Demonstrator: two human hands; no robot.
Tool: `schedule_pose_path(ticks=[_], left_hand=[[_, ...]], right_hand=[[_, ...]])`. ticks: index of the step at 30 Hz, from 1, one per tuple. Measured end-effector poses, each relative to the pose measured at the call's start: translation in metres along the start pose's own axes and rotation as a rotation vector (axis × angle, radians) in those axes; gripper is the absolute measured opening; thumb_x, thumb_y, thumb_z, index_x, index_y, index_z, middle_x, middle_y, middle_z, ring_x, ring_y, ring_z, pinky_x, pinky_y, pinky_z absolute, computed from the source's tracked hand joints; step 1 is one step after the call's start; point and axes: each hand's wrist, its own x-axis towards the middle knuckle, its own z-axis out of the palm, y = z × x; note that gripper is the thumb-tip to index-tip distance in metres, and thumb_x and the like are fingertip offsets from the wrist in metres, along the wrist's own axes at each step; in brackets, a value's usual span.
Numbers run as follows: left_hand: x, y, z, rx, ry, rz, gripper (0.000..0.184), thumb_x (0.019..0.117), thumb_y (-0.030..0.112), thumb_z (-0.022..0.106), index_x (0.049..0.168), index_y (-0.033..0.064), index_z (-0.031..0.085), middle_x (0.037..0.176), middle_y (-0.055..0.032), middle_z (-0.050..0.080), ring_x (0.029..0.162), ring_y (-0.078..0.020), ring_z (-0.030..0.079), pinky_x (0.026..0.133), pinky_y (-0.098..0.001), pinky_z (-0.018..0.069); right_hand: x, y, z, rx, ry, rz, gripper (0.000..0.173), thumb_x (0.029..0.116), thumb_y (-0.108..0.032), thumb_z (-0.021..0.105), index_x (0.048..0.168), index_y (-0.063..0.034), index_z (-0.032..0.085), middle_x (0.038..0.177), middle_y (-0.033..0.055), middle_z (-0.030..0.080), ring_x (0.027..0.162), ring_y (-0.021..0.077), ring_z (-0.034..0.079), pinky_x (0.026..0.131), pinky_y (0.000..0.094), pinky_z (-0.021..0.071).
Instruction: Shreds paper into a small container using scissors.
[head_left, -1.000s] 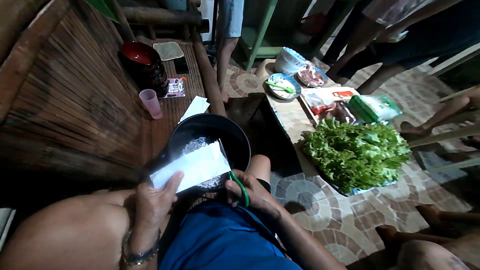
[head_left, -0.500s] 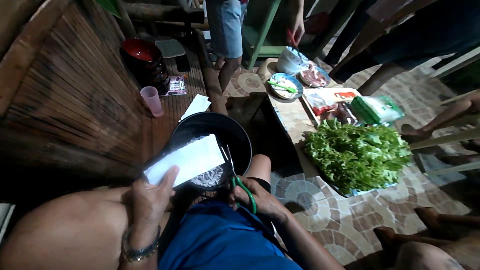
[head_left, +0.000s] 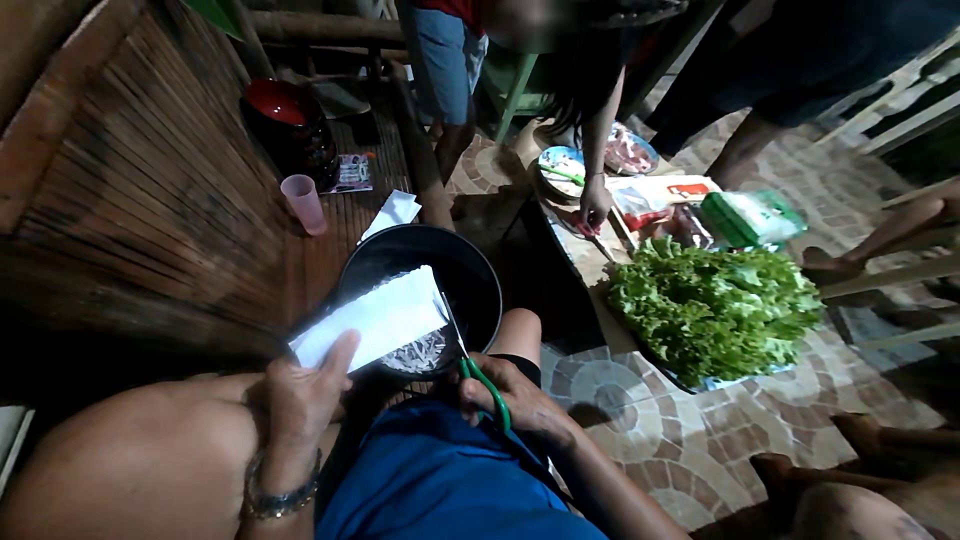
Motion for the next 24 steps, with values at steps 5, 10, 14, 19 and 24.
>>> schedule_pose_path(ticks=[5, 10, 14, 19, 24], left_hand=[[0.0, 0.0, 0.0, -0.009, 0.002, -0.003, 0.014, 0.0863, 0.0, 0.07, 0.096, 0.0064, 0.063, 0.072, 0.0187, 0.065, 0.056, 0.0106, 0.059, 0.051, -0.0101, 0.0524], [0.001, 0.0, 0.001, -0.012, 0.008, -0.008, 0.014, 0.0862, 0.0, 0.07, 0.096, 0.0076, 0.063, 0.072, 0.019, 0.065, 0.055, 0.0106, 0.059, 0.051, -0.01, 0.0522], [0.001, -0.001, 0.001, -0.006, 0.009, -0.001, 0.013, 0.0861, 0.0, 0.071, 0.094, 0.007, 0.064, 0.071, 0.0189, 0.065, 0.055, 0.0109, 0.059, 0.05, -0.0099, 0.0519], [-0.003, 0.0, 0.001, 0.013, -0.032, -0.031, 0.015, 0.0869, 0.002, 0.072, 0.099, 0.0028, 0.062, 0.074, 0.0173, 0.065, 0.057, 0.0108, 0.059, 0.052, -0.0101, 0.0527], [-0.003, -0.003, 0.002, -0.034, -0.035, 0.01, 0.017, 0.0856, 0.0, 0.071, 0.098, 0.0052, 0.06, 0.074, 0.0189, 0.066, 0.057, 0.011, 0.06, 0.052, -0.0097, 0.0527]], right_hand=[[-0.002, 0.003, 0.005, 0.06, 0.049, -0.02, 0.034, 0.0963, -0.043, 0.063, 0.099, -0.0094, 0.06, 0.068, -0.0134, 0.061, 0.059, -0.0029, 0.06, 0.057, 0.0161, 0.0518], [-0.001, 0.007, 0.009, 0.109, 0.102, -0.016, 0.026, 0.0936, -0.038, 0.069, 0.091, -0.013, 0.061, 0.063, -0.0141, 0.06, 0.052, -0.0031, 0.058, 0.051, 0.0155, 0.0503], [0.0, 0.009, 0.01, 0.121, 0.098, -0.026, 0.026, 0.0939, -0.036, 0.07, 0.091, -0.0123, 0.061, 0.063, -0.0136, 0.061, 0.053, -0.0028, 0.059, 0.051, 0.0156, 0.0511], [0.003, 0.0, 0.007, -0.006, 0.056, -0.017, 0.04, 0.0972, -0.043, 0.059, 0.105, -0.003, 0.059, 0.074, -0.01, 0.061, 0.066, -0.0017, 0.061, 0.065, 0.0184, 0.0533], [0.004, -0.002, 0.008, 0.0, 0.101, -0.027, 0.039, 0.0966, -0.043, 0.06, 0.101, -0.0044, 0.059, 0.069, -0.0106, 0.06, 0.061, -0.0015, 0.061, 0.06, 0.0176, 0.0529]])
